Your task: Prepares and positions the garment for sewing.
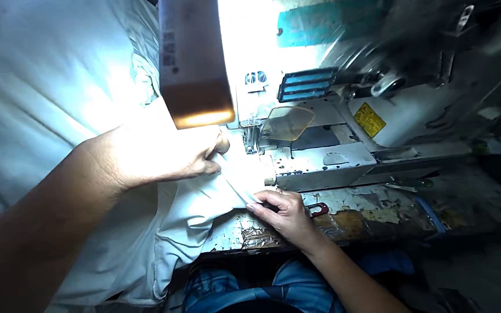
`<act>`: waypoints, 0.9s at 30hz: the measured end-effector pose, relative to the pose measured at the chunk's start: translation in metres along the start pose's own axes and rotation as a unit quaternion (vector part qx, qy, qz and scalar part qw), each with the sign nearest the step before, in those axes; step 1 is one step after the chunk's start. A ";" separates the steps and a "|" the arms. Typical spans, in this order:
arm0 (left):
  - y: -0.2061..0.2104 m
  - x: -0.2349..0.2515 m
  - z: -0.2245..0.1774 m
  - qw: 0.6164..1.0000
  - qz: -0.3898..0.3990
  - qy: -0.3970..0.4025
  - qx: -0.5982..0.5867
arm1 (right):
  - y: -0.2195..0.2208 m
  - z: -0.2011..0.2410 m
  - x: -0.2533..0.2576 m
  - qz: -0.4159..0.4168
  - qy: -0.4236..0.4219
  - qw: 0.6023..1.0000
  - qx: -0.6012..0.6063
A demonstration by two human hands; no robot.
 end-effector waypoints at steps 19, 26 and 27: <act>-0.016 -0.006 -0.014 0.999 -0.039 0.008 0.011 | -0.002 0.002 0.010 -0.011 0.016 0.999 0.037; -0.013 -0.006 -0.015 1.000 -0.006 -0.007 0.021 | 0.000 0.000 0.010 -0.002 0.029 0.998 0.049; -0.015 -0.008 -0.016 1.000 -0.008 -0.013 0.013 | -0.001 0.001 0.011 -0.002 0.030 0.998 0.052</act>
Point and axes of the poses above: each hand's wrist, its own x-axis towards the middle knuckle, its own y-axis out of the palm, z = x × y, the point moved 10 cm from there along x, towards the middle knuckle, and after that the axes turned 12 degrees about -z, right-handed, at the moved point
